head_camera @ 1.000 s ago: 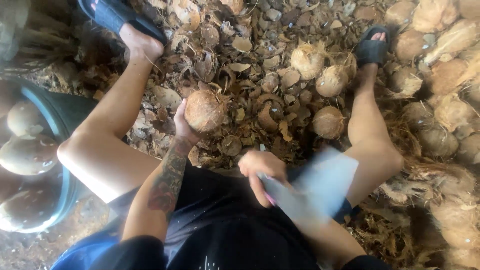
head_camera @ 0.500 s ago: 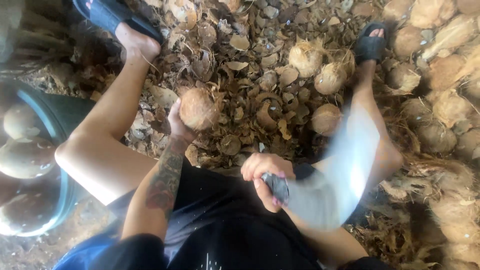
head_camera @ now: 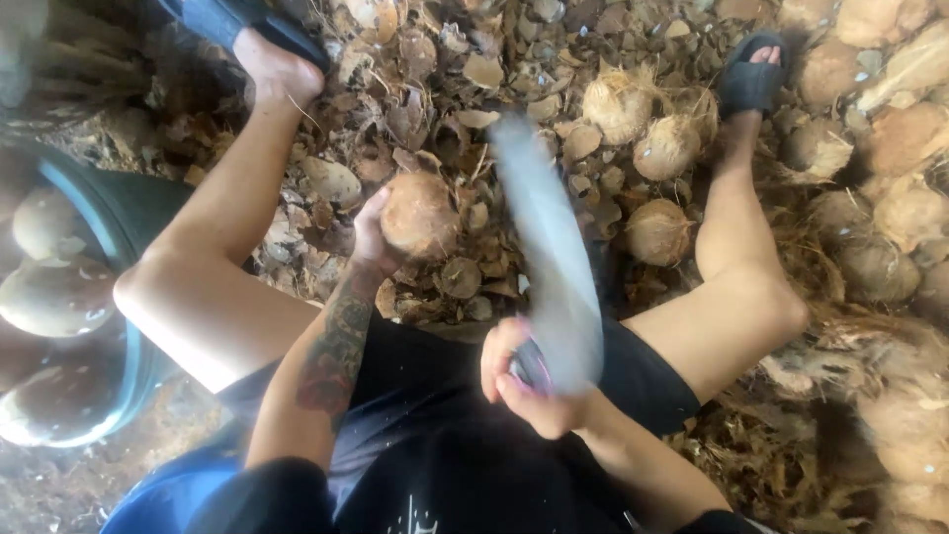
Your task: A person sitting on the ground husks coconuts by hand and then uses a curved knife to shave the remaining fibers off the shell.
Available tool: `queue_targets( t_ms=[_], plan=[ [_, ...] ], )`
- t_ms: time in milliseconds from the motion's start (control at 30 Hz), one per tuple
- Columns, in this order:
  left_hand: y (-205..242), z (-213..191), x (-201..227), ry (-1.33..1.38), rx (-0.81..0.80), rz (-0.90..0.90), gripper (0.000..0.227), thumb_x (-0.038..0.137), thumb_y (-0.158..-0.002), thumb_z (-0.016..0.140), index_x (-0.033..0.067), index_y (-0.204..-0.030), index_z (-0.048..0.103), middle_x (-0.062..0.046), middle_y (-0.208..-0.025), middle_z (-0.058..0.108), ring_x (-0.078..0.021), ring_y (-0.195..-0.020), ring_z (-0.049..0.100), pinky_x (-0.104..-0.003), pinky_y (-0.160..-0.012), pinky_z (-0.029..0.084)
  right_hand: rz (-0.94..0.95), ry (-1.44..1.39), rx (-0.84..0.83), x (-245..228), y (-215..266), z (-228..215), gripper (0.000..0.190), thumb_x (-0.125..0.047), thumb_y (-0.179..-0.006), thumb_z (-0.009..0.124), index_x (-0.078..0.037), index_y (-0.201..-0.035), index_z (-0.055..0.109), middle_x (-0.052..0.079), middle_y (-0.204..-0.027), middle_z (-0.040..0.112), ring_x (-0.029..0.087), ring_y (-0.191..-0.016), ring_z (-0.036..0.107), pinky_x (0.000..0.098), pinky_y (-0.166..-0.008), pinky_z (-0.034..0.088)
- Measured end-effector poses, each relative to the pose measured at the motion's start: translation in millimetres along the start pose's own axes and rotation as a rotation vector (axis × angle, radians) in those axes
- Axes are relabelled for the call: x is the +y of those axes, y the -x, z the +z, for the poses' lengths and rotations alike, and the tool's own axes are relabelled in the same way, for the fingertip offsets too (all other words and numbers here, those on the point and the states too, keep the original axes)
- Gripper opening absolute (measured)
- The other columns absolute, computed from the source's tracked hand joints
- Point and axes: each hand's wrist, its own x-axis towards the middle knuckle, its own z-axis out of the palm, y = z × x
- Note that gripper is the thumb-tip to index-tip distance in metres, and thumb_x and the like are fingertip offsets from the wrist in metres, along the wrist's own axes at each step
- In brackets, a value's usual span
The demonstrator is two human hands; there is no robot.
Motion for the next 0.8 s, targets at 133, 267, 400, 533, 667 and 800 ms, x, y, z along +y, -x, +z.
queue_targets(
  t_ms=[133,267,400,533,667,800],
  plan=[
    [-3.2,-9.4,-6.6,0.011,0.101,0.034,0.07,0.053,-0.079,0.079,0.0056,-0.13,0.074,-0.021,-0.125,0.076,-0.039,-0.107,0.075,-0.056,-0.098,0.06,-0.466,0.425,0.225,70.9,-4.1,-14.5,0.02,-0.013,-0.093,0.06,-0.005,-0.075,0.061,0.011,-0.074,0.074,0.028,-0.062,0.072,0.0334,-0.06,0.059],
    [6.5,-3.2,-1.0,0.023,0.113,0.05,0.067,0.057,-0.079,0.077,0.01,-0.126,0.076,-0.017,-0.121,0.078,-0.0358,-0.106,0.076,-0.055,-0.099,0.06,0.443,0.506,0.131,155.7,36.3,-32.7,0.038,-0.029,-0.085,0.061,-0.014,-0.05,0.058,0.006,-0.048,0.06,0.029,-0.052,0.066,0.036,-0.059,0.05],
    [4.4,-16.2,-8.0,0.151,0.003,0.017,0.068,0.058,-0.082,0.073,0.0095,-0.13,0.075,-0.023,-0.125,0.075,-0.0428,-0.11,0.075,-0.06,-0.103,0.057,0.728,0.126,0.106,79.4,12.7,-23.6,0.024,-0.009,-0.079,0.061,-0.011,-0.057,0.053,0.006,-0.038,0.058,0.014,-0.035,0.053,0.0236,-0.051,0.041],
    [-1.8,-27.4,-7.5,0.085,-0.052,0.139,0.063,0.057,-0.089,0.072,0.011,-0.132,0.075,-0.02,-0.128,0.075,-0.0379,-0.114,0.075,-0.055,-0.106,0.056,0.291,-0.04,-0.002,6.8,-0.1,-16.4,0.016,0.002,-0.088,0.064,-0.004,-0.074,0.061,0.01,-0.044,0.064,0.019,-0.04,0.064,0.0232,-0.054,0.046],
    [-17.3,-34.3,-3.9,0.097,-0.372,0.14,0.094,0.069,-0.092,0.055,-0.0015,-0.153,0.047,-0.025,-0.136,0.06,-0.0322,-0.107,0.069,-0.041,-0.081,0.066,-0.192,0.032,-0.028,-49.6,-4.9,-0.8,0.045,0.015,-0.081,0.052,-0.003,-0.119,0.038,0.009,-0.091,0.058,0.017,-0.065,0.063,0.0224,-0.057,0.051],
    [13.2,-11.1,4.5,-0.084,-0.153,0.068,0.089,0.065,-0.092,0.052,-0.0045,-0.149,0.05,-0.024,-0.138,0.063,-0.0348,-0.116,0.067,-0.044,-0.095,0.061,-0.242,0.051,0.102,-86.7,-17.1,14.8,0.02,0.002,-0.08,0.056,-0.01,-0.092,0.046,0.005,-0.064,0.061,0.019,-0.049,0.059,0.0274,-0.049,0.052]
  ],
)
